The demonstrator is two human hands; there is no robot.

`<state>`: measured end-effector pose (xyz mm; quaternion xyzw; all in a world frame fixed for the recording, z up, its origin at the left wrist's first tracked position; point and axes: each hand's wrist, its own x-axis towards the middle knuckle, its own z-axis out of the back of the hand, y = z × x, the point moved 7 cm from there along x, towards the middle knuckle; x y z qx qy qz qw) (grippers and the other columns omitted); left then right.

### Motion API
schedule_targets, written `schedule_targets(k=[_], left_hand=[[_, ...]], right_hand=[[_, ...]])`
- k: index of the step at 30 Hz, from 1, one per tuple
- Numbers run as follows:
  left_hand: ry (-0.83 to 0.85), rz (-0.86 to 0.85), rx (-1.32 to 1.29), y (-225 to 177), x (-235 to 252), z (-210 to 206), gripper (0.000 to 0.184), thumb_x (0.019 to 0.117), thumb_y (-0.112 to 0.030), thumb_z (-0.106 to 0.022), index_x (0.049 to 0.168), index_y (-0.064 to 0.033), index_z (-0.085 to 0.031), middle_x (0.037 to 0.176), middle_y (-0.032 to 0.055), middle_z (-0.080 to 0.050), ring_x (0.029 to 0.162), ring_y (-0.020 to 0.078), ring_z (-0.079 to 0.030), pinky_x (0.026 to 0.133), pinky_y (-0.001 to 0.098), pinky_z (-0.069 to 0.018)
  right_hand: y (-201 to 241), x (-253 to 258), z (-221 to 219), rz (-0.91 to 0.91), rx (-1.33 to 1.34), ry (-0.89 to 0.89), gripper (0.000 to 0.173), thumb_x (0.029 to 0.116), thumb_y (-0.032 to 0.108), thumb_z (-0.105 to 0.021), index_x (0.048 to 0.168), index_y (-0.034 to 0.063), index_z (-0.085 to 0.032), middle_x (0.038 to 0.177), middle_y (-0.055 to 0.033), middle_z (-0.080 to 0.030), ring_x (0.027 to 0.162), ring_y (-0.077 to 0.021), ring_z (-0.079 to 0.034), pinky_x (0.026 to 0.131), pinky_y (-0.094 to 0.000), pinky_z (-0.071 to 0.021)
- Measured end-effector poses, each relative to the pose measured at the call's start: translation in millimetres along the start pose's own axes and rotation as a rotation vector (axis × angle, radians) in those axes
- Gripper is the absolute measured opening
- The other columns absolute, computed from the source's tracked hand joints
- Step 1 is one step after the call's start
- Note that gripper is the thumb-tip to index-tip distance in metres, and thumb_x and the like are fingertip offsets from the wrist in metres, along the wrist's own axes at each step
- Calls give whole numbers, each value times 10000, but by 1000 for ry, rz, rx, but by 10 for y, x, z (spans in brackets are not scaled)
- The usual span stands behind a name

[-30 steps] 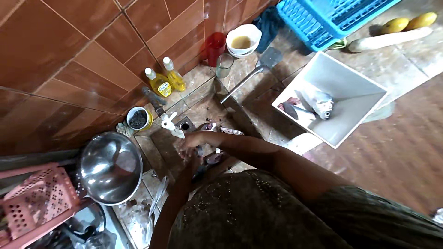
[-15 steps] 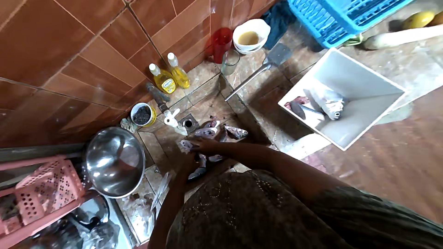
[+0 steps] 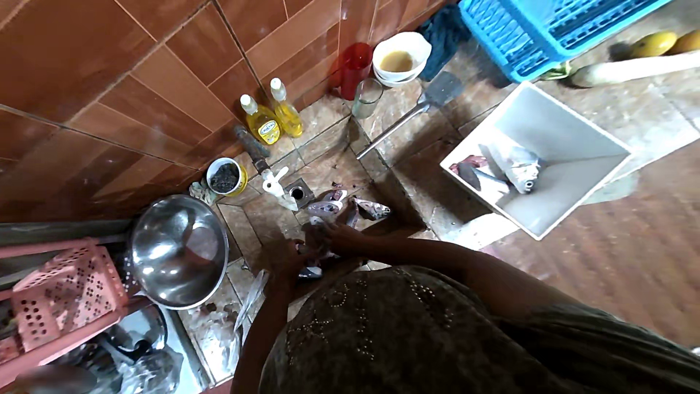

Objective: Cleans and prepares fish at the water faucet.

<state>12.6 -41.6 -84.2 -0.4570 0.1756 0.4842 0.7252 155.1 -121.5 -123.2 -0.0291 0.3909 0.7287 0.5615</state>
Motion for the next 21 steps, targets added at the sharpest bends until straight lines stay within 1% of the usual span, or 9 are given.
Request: schedule_targets(k=[2,3,4,6,8,12,15,18,21], left_hand=[[91,2,104,-65,55,-15,625,875,-430,-731,1383,-94,-592,1229,185,-676,1104,289,-675,967,471,-547],[208,51,99,-207,14,20,615,945,-345,-702,1467,-84,-506,1339,215,-621,1221,326,-620,1057,501,-480],[259,55,59,-267,24,26,611,961,-284,-694,1491,-80,-467,1353,225,-609,1226,332,-614,1057,502,-479],[245,-102,-116,-195,141,-57,573,966,-268,-678,1441,-30,-466,1255,220,-646,1076,275,-682,908,433,-577],[221,-138,-270,-314,129,-74,542,985,-210,-656,1430,13,-442,1243,233,-629,1046,250,-668,877,402,-572],[163,191,-189,-992,-188,85,554,990,12,-601,1487,18,-357,1310,249,-602,1090,289,-655,952,434,-528],[209,100,-196,-914,-116,126,570,1016,-92,-590,1506,43,-330,1336,263,-584,1103,289,-662,925,411,-561],[195,378,-180,-1051,-243,198,559,1054,-115,-554,1556,-36,-322,1473,197,-514,1286,281,-566,1098,428,-437],[244,107,-175,-378,169,-38,615,1017,-276,-628,1509,-8,-375,1328,237,-604,1125,285,-651,973,437,-529]], right_hand=[[-53,-106,-67,-45,-4,32,380,1012,193,-571,1335,-5,-603,1410,-321,-517,1358,-512,-448,1082,-651,-405],[-58,-162,-50,-64,3,54,385,1012,171,-575,1360,6,-593,1399,-325,-520,1359,-521,-439,1085,-659,-389],[-58,-209,-18,-85,14,70,395,1008,148,-578,1380,16,-583,1400,-330,-515,1359,-531,-432,1089,-670,-379],[-62,-244,43,-123,30,65,423,972,141,-623,1381,37,-593,1418,-319,-505,1348,-536,-434,1073,-684,-389],[-49,-212,165,-154,96,60,494,934,179,-690,1397,44,-589,1527,-299,-425,1391,-545,-387,1090,-703,-364],[-32,48,219,-33,470,6,589,909,187,-770,1405,-36,-545,1407,-305,-540,1328,-496,-487,1114,-650,-364],[-134,194,73,-53,723,-40,578,902,103,-742,1411,-40,-508,1259,-296,-623,1174,-448,-607,1040,-620,-451],[-92,203,-11,-161,650,-61,561,923,232,-727,1414,25,-551,1344,-303,-583,1260,-483,-551,1056,-665,-419],[-8,172,-40,-242,514,-47,561,908,256,-731,1405,56,-563,1407,-328,-521,1312,-542,-479,1057,-710,-389]])
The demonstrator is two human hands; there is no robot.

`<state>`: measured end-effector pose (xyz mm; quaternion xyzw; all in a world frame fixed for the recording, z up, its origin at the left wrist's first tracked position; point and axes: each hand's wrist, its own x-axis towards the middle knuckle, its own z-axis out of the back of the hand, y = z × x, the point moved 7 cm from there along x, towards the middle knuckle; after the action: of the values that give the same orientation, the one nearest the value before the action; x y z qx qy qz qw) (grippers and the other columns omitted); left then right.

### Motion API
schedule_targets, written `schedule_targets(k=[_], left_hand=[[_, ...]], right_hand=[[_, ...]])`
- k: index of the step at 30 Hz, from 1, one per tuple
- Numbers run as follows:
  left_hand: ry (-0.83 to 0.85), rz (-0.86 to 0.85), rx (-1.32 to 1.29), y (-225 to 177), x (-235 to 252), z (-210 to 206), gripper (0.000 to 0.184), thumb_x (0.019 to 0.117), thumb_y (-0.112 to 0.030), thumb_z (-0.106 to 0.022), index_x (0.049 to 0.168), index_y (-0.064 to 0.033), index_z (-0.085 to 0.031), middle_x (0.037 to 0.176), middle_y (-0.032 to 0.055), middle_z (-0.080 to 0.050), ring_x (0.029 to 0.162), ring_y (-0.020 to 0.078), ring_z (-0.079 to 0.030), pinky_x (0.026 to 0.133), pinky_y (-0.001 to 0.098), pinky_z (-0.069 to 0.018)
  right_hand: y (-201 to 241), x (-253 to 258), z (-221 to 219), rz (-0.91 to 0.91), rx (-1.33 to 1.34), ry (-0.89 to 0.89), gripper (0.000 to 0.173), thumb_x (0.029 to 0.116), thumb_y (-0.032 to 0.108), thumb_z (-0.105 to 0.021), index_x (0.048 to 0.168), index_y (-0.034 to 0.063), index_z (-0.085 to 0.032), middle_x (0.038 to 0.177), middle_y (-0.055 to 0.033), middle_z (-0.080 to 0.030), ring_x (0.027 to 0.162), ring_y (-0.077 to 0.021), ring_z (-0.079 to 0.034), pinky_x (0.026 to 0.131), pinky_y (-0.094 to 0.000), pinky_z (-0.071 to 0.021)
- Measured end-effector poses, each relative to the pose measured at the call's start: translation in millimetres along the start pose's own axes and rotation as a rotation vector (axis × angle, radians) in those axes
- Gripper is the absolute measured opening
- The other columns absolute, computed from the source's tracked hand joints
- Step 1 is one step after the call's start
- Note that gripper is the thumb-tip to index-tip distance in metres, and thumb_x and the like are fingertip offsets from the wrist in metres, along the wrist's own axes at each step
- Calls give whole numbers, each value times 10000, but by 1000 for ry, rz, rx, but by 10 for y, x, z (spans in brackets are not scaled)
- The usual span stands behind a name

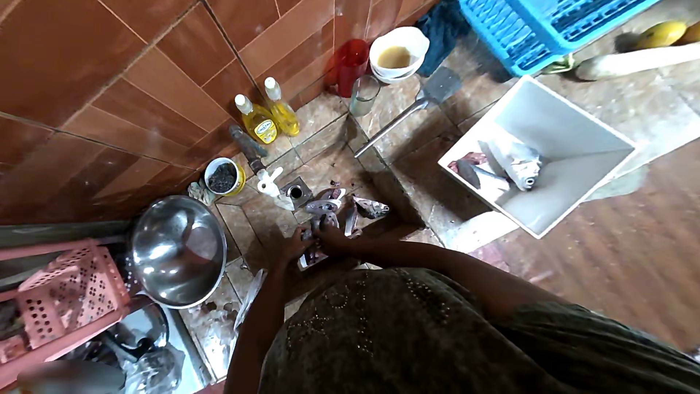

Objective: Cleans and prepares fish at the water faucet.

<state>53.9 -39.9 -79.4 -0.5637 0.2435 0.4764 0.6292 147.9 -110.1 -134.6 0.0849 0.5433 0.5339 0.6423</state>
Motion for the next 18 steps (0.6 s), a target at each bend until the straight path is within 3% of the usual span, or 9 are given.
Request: schedule_targets(k=[3,5,6,8,10,13,16,17,18], left_hand=[[-14,4,-18,125,74,-49,594,1014,-261,-624,1499,-20,-379,1297,228,-615,1080,262,-669,922,419,-554],[-29,66,22,-36,-86,-51,562,1039,-224,-597,1514,-17,-378,1352,234,-594,1183,285,-635,1025,443,-507],[-21,15,34,-92,-168,-54,568,1044,-224,-595,1511,8,-372,1361,253,-587,1200,301,-627,1039,449,-493],[-71,-330,48,147,-35,-55,688,967,-351,-686,1449,65,-425,1226,263,-657,1054,281,-702,883,400,-593],[-16,-252,18,256,33,-60,828,880,-398,-789,1505,-24,-394,1331,205,-626,1164,253,-663,993,414,-552],[70,-167,-59,53,-129,-49,846,821,-245,-863,1490,-10,-403,1428,244,-531,1255,287,-596,1056,436,-500],[123,-170,-262,10,-131,-143,769,828,-62,-817,1459,24,-387,1301,195,-595,1112,183,-634,976,336,-534],[118,-252,-382,60,-69,-212,713,826,16,-785,1418,52,-389,1209,180,-623,1028,158,-650,914,311,-556],[132,-484,-500,186,79,-290,651,817,71,-755,1356,111,-392,1116,186,-648,949,158,-670,836,308,-578]], right_hand=[[63,-29,-54,4,-81,36,532,920,237,-716,1391,38,-570,1431,-302,-516,1375,-521,-415,1130,-695,-300],[80,-22,-45,36,-91,81,434,936,242,-710,1299,15,-641,1373,-297,-566,1348,-512,-448,1119,-707,-298],[91,-19,-33,56,-86,123,392,951,244,-696,1257,0,-663,1329,-300,-597,1313,-516,-484,1090,-724,-321],[105,-5,19,87,-65,192,369,971,284,-663,1159,-32,-693,1196,-294,-661,1184,-496,-592,999,-729,-409],[152,-44,120,78,-40,242,411,982,344,-662,1120,-41,-702,1134,-280,-682,1105,-465,-639,958,-703,-453],[186,-115,250,60,49,281,383,975,294,-691,1095,-71,-703,1080,-288,-684,1042,-450,-651,939,-681,-468],[47,-77,233,86,162,268,351,964,249,-702,1099,-74,-697,1056,-272,-686,1004,-413,-659,925,-656,-482],[15,-87,244,89,212,254,330,956,220,-707,1093,-80,-693,1046,-267,-685,985,-395,-659,917,-640,-488],[-4,-110,268,81,264,244,319,964,197,-696,1109,-87,-682,1057,-263,-682,984,-374,-657,926,-615,-493]])
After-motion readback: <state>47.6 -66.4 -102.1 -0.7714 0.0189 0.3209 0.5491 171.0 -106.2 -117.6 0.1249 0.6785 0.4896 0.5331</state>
